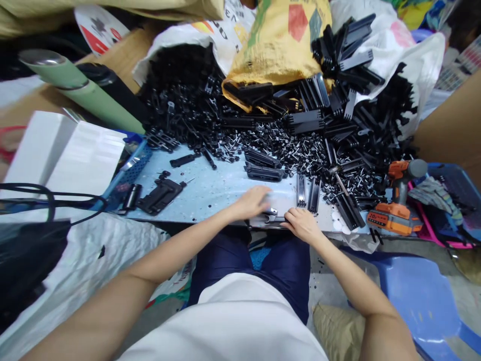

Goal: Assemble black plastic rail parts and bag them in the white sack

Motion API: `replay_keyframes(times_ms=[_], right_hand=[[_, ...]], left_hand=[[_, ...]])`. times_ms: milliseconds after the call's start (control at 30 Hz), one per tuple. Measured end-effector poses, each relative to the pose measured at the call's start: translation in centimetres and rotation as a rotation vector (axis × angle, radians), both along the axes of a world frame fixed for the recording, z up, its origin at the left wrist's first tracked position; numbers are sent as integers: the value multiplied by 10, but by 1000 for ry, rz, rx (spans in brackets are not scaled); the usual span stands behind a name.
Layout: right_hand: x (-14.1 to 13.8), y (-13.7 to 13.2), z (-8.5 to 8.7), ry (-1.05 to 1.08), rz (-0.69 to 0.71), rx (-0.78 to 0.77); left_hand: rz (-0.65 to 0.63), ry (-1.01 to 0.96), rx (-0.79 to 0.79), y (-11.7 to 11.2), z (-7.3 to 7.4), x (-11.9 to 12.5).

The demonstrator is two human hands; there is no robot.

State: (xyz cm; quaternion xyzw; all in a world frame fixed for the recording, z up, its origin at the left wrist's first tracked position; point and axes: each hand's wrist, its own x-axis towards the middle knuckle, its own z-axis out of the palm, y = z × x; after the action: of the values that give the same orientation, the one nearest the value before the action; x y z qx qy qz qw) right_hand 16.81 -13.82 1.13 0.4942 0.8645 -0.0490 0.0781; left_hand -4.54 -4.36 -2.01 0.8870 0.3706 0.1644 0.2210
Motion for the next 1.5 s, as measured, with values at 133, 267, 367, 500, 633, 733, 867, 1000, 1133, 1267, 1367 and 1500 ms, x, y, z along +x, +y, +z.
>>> replay_keyframes(times_ms=[133, 267, 367, 500, 633, 733, 867, 1000, 1133, 1267, 1367, 1500], right_hand=[[11, 0, -11, 28, -84, 47], [15, 28, 7, 94, -191, 104], [12, 81, 22, 124, -366, 224], [1, 152, 28, 49, -470, 226], [-9, 178, 31, -72, -448, 109], [-10, 175, 34, -120, -437, 99], [-8, 173, 36, -142, -416, 87], [-3, 177, 36, -140, -429, 82], [6, 181, 40, -149, -407, 70], [12, 181, 46, -175, -366, 85], [12, 178, 46, -177, -362, 101], [7, 160, 43, 94, -436, 230]], left_hand=[[653, 118, 29, 74, 3, -27], [606, 313, -33, 108, -2, -47], [615, 329, -19, 106, -7, -50], [715, 316, -4, 100, -9, -48], [754, 271, 18, 99, -4, -50], [719, 209, 25, 92, -2, -55], [681, 94, 37, 77, -4, -60], [661, -442, -76, 57, -7, -63], [617, -794, -122, 24, -12, -59], [609, -802, 93, -10, -18, -48], [673, -860, -15, -23, -24, -38], [690, -1096, -231, -27, -28, -25]])
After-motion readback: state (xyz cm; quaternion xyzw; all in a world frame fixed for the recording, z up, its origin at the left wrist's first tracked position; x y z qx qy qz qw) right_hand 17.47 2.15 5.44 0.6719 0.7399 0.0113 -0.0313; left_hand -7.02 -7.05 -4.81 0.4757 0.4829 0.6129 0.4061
